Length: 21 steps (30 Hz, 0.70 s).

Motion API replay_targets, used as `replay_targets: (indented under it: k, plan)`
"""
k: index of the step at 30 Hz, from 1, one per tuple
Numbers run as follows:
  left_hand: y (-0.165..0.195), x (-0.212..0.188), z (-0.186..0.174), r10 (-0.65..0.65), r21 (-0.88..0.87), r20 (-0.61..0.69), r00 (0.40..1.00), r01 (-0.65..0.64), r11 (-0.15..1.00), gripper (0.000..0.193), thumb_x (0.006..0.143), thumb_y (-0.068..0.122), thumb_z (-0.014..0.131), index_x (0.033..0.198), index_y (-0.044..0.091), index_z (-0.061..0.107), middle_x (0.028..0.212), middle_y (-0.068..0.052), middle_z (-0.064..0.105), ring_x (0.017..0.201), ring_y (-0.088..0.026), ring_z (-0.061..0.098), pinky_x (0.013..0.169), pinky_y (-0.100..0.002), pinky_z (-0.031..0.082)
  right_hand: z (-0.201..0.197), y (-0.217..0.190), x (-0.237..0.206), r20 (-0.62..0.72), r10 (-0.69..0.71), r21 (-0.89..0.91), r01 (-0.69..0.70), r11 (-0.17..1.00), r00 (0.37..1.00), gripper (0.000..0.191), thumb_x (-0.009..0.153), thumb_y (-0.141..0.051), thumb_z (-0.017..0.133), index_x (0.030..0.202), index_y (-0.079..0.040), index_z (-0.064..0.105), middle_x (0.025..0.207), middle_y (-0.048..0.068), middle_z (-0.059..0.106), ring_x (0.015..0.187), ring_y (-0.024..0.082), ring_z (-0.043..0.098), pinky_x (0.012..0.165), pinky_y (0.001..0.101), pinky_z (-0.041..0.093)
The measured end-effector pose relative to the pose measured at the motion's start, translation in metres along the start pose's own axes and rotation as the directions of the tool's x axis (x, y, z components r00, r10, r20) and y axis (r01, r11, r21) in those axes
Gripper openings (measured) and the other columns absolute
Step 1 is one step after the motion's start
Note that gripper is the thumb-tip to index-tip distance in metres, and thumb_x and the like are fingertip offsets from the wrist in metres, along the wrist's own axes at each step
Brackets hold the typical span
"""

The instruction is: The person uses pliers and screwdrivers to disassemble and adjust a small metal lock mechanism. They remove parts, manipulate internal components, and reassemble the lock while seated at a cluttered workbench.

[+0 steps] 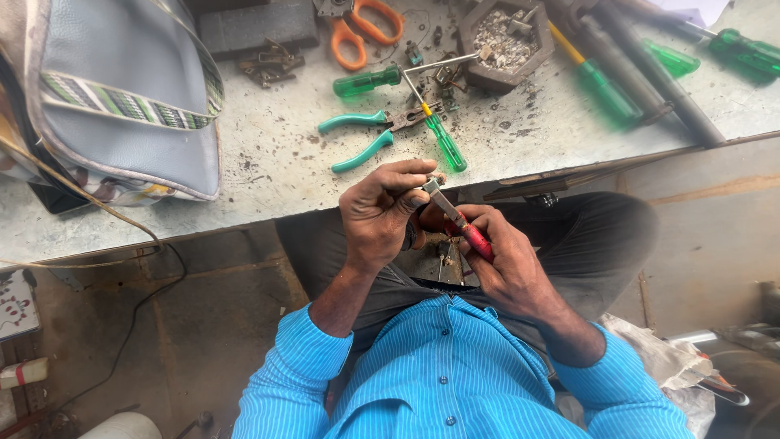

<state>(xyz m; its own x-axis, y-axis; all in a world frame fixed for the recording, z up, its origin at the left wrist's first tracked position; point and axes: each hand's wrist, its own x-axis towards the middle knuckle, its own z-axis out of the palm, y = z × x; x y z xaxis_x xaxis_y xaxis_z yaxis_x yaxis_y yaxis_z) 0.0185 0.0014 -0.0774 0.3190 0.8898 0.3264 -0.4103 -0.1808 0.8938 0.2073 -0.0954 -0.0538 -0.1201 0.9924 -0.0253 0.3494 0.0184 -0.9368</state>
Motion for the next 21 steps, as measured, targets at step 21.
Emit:
replay_targets:
  k: [21]
  plan:
    - [0.009,-0.002,0.034,0.0,-0.029,-0.069,0.998,-0.002,1.0,0.044,0.096,0.02,0.081,0.13,0.006,0.058,0.124,-0.015,0.068,0.12,-0.023,0.07,0.098,-0.033,0.064,0.011,0.024,0.0,-0.135,0.037,0.087,-0.025,0.996,0.99,0.026,0.096,-0.007,0.062,0.103,-0.002,0.037,0.111,0.016,0.068,0.067,0.019,0.069,0.053,0.032,0.059]
